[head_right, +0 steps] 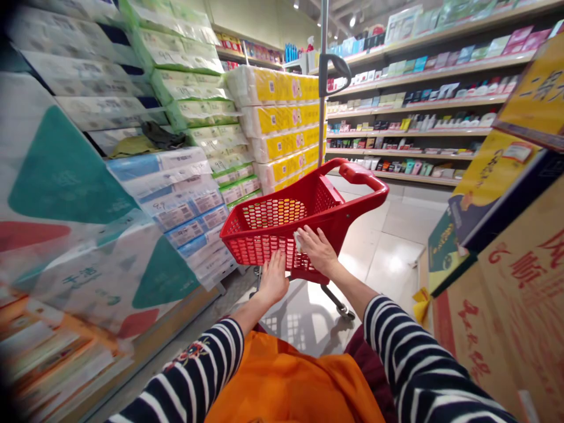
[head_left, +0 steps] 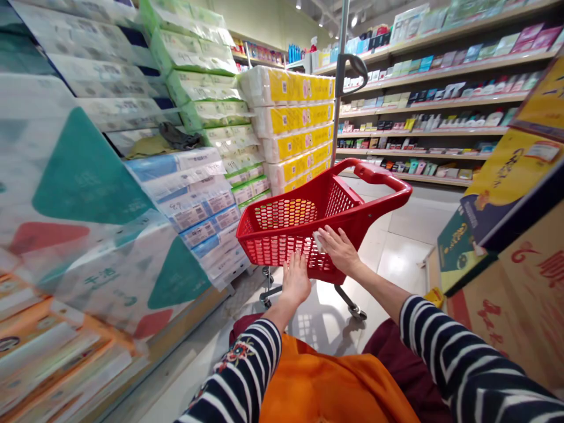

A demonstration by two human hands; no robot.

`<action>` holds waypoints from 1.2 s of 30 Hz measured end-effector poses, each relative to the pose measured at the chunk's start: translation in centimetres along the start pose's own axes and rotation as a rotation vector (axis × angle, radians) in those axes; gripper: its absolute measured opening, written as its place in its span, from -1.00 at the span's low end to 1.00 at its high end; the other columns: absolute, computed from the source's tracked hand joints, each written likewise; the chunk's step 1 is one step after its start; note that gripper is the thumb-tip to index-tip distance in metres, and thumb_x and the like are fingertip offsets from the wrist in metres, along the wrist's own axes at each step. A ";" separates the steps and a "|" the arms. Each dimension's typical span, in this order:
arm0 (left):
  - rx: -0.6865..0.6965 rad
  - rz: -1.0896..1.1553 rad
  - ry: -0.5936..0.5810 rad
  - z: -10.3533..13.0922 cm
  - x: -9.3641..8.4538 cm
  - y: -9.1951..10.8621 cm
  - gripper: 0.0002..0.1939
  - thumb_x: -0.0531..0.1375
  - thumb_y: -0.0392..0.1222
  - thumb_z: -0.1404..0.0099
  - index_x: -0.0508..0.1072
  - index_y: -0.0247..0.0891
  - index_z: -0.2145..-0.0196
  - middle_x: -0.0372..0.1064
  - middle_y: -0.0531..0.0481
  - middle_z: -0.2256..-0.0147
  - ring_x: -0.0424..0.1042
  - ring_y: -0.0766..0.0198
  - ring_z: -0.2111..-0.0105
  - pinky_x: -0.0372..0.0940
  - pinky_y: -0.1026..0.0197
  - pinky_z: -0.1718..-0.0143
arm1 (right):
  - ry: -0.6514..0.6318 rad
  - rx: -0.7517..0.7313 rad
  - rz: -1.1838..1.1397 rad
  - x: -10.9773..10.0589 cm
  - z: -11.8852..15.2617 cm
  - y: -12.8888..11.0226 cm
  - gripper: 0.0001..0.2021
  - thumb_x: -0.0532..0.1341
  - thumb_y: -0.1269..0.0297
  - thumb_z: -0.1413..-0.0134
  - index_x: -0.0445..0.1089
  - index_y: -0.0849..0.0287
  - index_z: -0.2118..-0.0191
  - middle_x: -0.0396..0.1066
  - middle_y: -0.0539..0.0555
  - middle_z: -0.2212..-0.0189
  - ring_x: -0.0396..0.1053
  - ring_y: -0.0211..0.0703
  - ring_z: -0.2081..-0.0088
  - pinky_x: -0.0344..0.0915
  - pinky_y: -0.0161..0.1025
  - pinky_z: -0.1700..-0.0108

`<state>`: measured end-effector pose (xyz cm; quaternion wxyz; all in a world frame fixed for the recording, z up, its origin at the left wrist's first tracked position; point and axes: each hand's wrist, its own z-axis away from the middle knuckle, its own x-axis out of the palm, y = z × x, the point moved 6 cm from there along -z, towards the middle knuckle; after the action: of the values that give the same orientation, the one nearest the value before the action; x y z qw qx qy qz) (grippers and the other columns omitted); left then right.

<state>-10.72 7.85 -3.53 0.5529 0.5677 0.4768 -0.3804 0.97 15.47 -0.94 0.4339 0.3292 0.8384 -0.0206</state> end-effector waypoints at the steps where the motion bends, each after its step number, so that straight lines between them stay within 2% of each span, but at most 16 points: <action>1: 0.014 0.004 0.003 -0.2 -0.1 0.6 -0.29 0.00 -0.38 -0.11 -0.03 -0.43 -0.24 -0.24 -0.25 -0.29 -0.27 0.06 -0.29 -0.25 -0.08 -0.24 | 0.016 0.022 0.017 -0.5 -0.4 0.7 -0.55 -0.06 0.53 -0.18 0.15 0.23 -0.18 0.10 0.18 -0.20 -0.09 0.01 -0.27 -0.09 0.11 -0.22; 4: 0.060 -0.003 -0.005 -0.5 -0.2 2.3 -0.30 -0.02 -0.39 -0.11 -0.04 -0.45 -0.24 -0.25 -0.25 -0.29 -0.30 0.07 -0.29 -0.26 -0.07 -0.25 | -0.022 -0.017 0.037 0.0 0.5 1.1 -0.55 -0.07 0.56 -0.17 0.16 0.27 -0.17 0.13 0.17 -0.19 -0.04 0.02 -0.25 -0.03 0.08 -0.20; 8: 0.106 -0.078 -0.023 -0.2 -0.1 3.4 -0.31 -0.02 -0.36 -0.13 -0.03 -0.42 -0.24 -0.22 -0.22 -0.29 -0.25 0.08 -0.29 -0.23 -0.07 -0.25 | -0.148 -0.099 0.019 3.0 4.7 -0.6 -0.58 -0.01 0.54 -0.14 0.22 0.30 -0.12 0.23 0.19 -0.13 0.08 0.03 -0.19 0.08 0.05 -0.15; 10: 0.115 -0.119 -0.024 -0.2 0.0 3.6 -0.32 -0.01 -0.34 -0.14 -0.03 -0.42 -0.24 -0.21 -0.22 -0.29 -0.24 0.08 -0.28 -0.21 -0.07 -0.25 | -0.163 -0.106 0.003 3.3 6.0 -1.0 -0.59 0.01 0.54 -0.12 0.25 0.27 -0.10 0.27 0.18 -0.10 0.10 -0.01 -0.19 0.08 0.03 -0.15; 12: 0.113 -0.137 -0.022 -0.3 0.1 3.6 -0.32 -0.01 -0.33 -0.15 -0.03 -0.41 -0.24 -0.21 -0.21 -0.29 -0.24 0.09 -0.28 -0.18 -0.06 -0.25 | -0.107 -0.060 0.008 1.9 5.8 -0.2 -0.57 0.00 0.55 -0.12 0.24 0.24 -0.11 0.25 0.17 -0.12 0.06 -0.04 -0.21 0.02 0.03 -0.19; 17: 0.144 -0.115 0.013 -1.4 -0.7 5.1 -0.28 0.01 -0.33 -0.11 -0.05 -0.46 -0.24 -0.26 -0.21 -0.30 -0.25 0.07 -0.29 -0.20 -0.07 -0.25 | 0.192 0.201 0.124 -4.6 1.9 5.2 -0.55 -0.03 0.54 -0.16 0.16 0.24 -0.17 0.12 0.21 -0.19 -0.14 -0.01 -0.28 -0.13 0.09 -0.24; 19: 0.177 -0.100 0.027 -1.8 -1.1 6.1 -0.28 0.01 -0.33 -0.11 -0.05 -0.46 -0.24 -0.26 -0.20 -0.30 -0.26 0.06 -0.29 -0.20 -0.09 -0.25 | 0.253 0.241 0.149 -6.0 1.0 6.6 -0.54 -0.03 0.54 -0.16 0.13 0.25 -0.19 0.12 0.22 -0.19 -0.17 -0.02 -0.29 -0.14 0.09 -0.24; 21: 0.209 -0.093 0.039 -1.9 -1.5 7.0 -0.29 -0.01 -0.33 -0.12 -0.05 -0.45 -0.24 -0.27 -0.18 -0.30 -0.27 0.07 -0.29 -0.20 -0.09 -0.25 | 0.252 0.242 0.162 -6.0 1.0 6.9 -0.53 -0.03 0.54 -0.16 0.11 0.25 -0.20 0.13 0.22 -0.19 -0.15 -0.02 -0.28 -0.14 0.09 -0.23; 24: 0.252 -0.098 0.040 -1.6 -1.5 7.9 -0.31 -0.03 -0.33 -0.15 -0.06 -0.45 -0.24 -0.26 -0.18 -0.30 -0.27 0.08 -0.29 -0.21 -0.08 -0.25 | 0.174 0.198 0.168 -4.2 2.9 5.6 -0.56 -0.03 0.53 -0.17 0.16 0.26 -0.17 0.16 0.22 -0.17 -0.06 0.01 -0.25 -0.09 0.08 -0.22; 27: 0.266 -0.104 0.004 -1.0 -0.9 7.8 -0.32 -0.03 -0.32 -0.16 -0.06 -0.45 -0.25 -0.25 -0.18 -0.30 -0.27 0.08 -0.29 -0.19 -0.08 -0.25 | 0.069 0.090 0.129 -1.8 5.6 3.3 -0.56 -0.03 0.55 -0.15 0.19 0.25 -0.15 0.21 0.21 -0.14 0.04 -0.01 -0.22 -0.01 0.07 -0.18; 29: 0.265 -0.107 -0.014 -0.8 -0.5 7.3 -0.31 -0.04 -0.32 -0.16 -0.07 -0.46 -0.25 -0.26 -0.19 -0.30 -0.27 0.07 -0.29 -0.19 -0.09 -0.24 | 0.037 0.045 0.109 -1.2 6.5 2.4 -0.55 -0.04 0.57 -0.14 0.20 0.24 -0.14 0.24 0.20 -0.12 0.07 -0.04 -0.20 0.01 0.05 -0.17; 32: 0.251 -0.118 -0.004 -1.0 -0.3 6.4 -0.30 -0.04 -0.34 -0.15 -0.08 -0.47 -0.25 -0.26 -0.20 -0.30 -0.28 0.07 -0.29 -0.20 -0.10 -0.24 | 0.085 0.107 0.115 -2.4 5.4 3.2 -0.56 -0.04 0.56 -0.15 0.19 0.24 -0.15 0.20 0.21 -0.14 0.02 -0.03 -0.23 -0.03 0.05 -0.19; 36: 0.202 -0.122 0.049 -1.7 -1.1 5.4 -0.26 -0.01 -0.36 -0.09 -0.06 -0.45 -0.25 -0.26 -0.20 -0.30 -0.28 0.07 -0.29 -0.23 -0.09 -0.25 | 0.261 0.259 0.151 -5.7 0.9 6.0 -0.54 -0.03 0.51 -0.17 0.11 0.25 -0.20 0.12 0.24 -0.19 -0.12 0.00 -0.27 -0.15 0.11 -0.23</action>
<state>-5.92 9.74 -0.86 0.4569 0.5996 0.4832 -0.4452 7.37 16.79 4.20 0.2759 0.4441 0.8508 -0.0531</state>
